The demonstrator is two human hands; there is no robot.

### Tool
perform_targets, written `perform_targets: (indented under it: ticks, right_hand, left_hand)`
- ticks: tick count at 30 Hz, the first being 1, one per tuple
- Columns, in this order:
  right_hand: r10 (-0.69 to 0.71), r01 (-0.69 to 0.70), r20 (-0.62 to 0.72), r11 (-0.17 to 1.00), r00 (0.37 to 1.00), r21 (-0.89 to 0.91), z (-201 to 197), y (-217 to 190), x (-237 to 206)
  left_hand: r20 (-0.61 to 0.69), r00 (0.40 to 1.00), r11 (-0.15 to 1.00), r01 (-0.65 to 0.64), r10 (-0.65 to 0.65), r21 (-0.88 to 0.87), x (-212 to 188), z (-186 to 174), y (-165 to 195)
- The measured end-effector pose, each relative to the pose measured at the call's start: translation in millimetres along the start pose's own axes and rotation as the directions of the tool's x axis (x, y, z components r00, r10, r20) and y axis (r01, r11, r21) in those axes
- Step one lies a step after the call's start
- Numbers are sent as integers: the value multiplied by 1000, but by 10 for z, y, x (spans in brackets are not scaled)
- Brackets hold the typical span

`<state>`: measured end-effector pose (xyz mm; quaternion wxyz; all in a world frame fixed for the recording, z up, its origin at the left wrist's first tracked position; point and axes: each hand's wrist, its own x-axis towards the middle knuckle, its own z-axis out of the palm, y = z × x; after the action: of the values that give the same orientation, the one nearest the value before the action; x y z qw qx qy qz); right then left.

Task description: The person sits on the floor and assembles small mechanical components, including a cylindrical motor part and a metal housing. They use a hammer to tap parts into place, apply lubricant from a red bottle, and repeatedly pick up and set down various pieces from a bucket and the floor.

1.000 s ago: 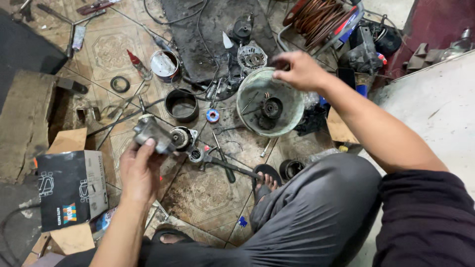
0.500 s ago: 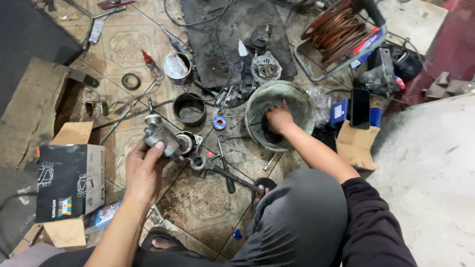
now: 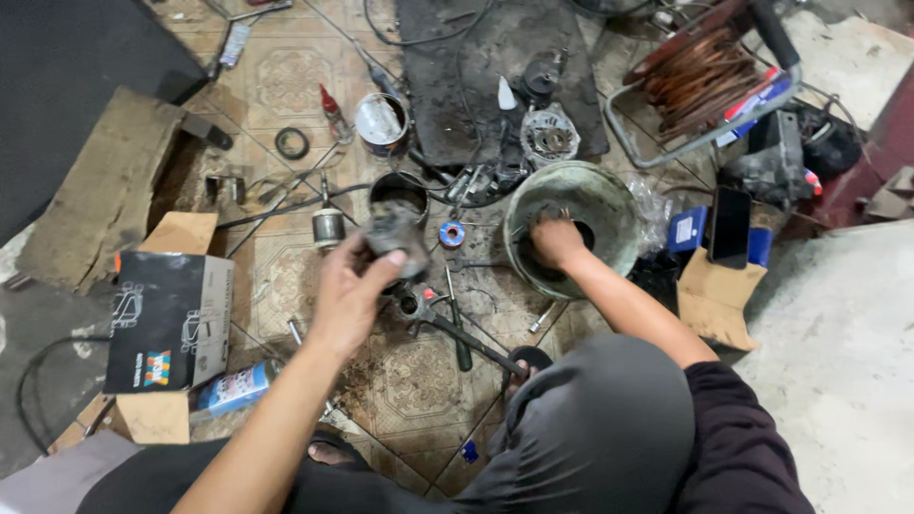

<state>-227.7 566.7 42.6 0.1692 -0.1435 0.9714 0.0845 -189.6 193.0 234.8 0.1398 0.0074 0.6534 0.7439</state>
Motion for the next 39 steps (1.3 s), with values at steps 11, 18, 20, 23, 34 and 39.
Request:
perform_targets:
  ticks: [11,18,20,23,34,39]
  right_hand:
    - [104,-126,131,977,986,170,308,-303,94]
    - [198,-150,49,536,979,831,148,-109,30]
    - [211,-203,193,27,958,979,66,86,34]
    - [148,-161,307,-602,940,782,-138,450,-27]
    - [-64,-215,237,248,969,945,-2541,-631,-189]
    - [-233,89,-60,115,970,989,-3085,-1637,-191]
  left_hand:
    - [77,997,991,-20,30,-132,-4,72,76]
    - [52,999,993,15,-9,-118,-72,-55,55]
    - [10,999,995,37,-37,-92,-87,-112,37]
    - [-6,1000,996,20,-20,-88,-85,-180,22]
    - [28,994,965,105,-102,-239,-53,-200,50]
    - [-67,991,925,87,-120,-371,-158,-460,124]
